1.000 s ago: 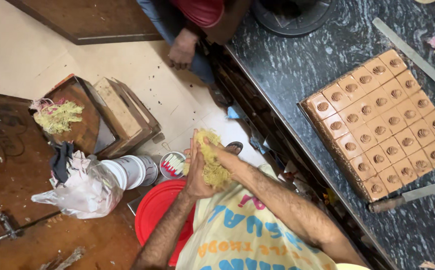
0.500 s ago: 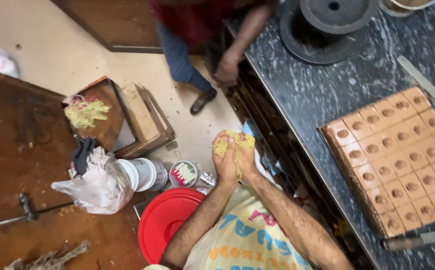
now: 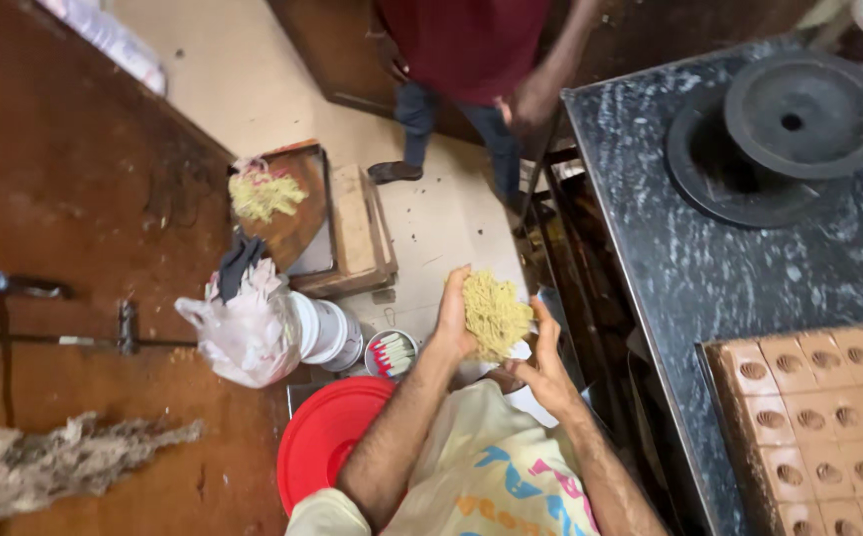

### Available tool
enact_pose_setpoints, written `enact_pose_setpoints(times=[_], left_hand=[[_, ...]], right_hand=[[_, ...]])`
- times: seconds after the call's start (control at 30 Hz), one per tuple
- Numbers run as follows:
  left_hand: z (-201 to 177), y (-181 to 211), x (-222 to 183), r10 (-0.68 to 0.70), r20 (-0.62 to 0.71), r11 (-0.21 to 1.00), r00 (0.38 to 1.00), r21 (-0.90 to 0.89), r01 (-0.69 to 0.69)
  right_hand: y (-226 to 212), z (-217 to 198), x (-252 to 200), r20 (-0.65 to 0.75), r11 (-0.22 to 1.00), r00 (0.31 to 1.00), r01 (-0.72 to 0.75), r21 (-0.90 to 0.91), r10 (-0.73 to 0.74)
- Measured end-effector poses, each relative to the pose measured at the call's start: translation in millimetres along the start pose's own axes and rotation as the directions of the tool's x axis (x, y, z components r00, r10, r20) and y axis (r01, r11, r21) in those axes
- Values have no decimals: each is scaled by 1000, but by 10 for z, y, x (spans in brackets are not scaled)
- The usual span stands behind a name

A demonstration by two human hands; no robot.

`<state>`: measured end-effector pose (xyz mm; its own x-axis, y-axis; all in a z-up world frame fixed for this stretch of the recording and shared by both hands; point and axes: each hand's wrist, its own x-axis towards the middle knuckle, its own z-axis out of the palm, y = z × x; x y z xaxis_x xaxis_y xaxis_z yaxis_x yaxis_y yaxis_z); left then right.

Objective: The person uses a piping bag to squeeze small swirls of chocolate frosting onto a tray of square chocolate pieces, then picks up a bundle of yellow shredded material.

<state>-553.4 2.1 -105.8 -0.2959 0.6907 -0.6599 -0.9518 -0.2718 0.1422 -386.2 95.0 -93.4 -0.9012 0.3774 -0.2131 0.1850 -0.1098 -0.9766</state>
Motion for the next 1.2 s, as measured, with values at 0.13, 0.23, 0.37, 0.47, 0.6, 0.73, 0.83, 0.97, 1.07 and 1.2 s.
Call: enact_pose_setpoints(times=[0.13, 0.23, 0.37, 0.47, 0.6, 0.73, 0.83, 0.97, 1.07, 1.2], left_hand=[[-153, -119, 111, 36, 136, 963, 990, 258, -71], [-80, -411, -27, 65, 226, 963, 972, 241, -120], [144, -631, -360, -12, 340, 948, 941, 303, -97], [31, -552, -503, -91, 339, 990, 936, 129, 50], [-302, -726, -204, 55, 528, 986, 848, 107, -131], [-492, -1217, 1, 35, 747, 985, 663, 86, -149], [-357, -1253, -115, -52, 655, 760, 754, 515, -395], [-65, -883, -384, -165, 771, -125, 615, 602, -789], [23, -676, -406, -210, 638, -421, 741, 625, -658], [-157, -429, -298, -138, 804, -544, 578, 426, -723]], right_hand=[[-11, 84, 140, 0, 971, 978, 205, -123, -207], [261, 151, 380, 49, 814, 923, 360, -456, -381], [340, -210, 737, -318, 983, 936, -107, 152, 152], [247, -513, 670, -144, 848, 922, -258, 462, 359], [274, -558, 497, 272, 607, 934, -357, 710, 231], [-53, -404, 360, 558, 379, 829, -508, 774, -27], [-435, -433, 212, -52, 778, 782, -606, 167, 621], [-568, -341, 467, 129, 859, 889, -459, 230, 440], [-481, -222, 607, 13, 939, 946, -323, 118, 323], [-397, -223, 882, -170, 894, 938, -215, 393, 301]])
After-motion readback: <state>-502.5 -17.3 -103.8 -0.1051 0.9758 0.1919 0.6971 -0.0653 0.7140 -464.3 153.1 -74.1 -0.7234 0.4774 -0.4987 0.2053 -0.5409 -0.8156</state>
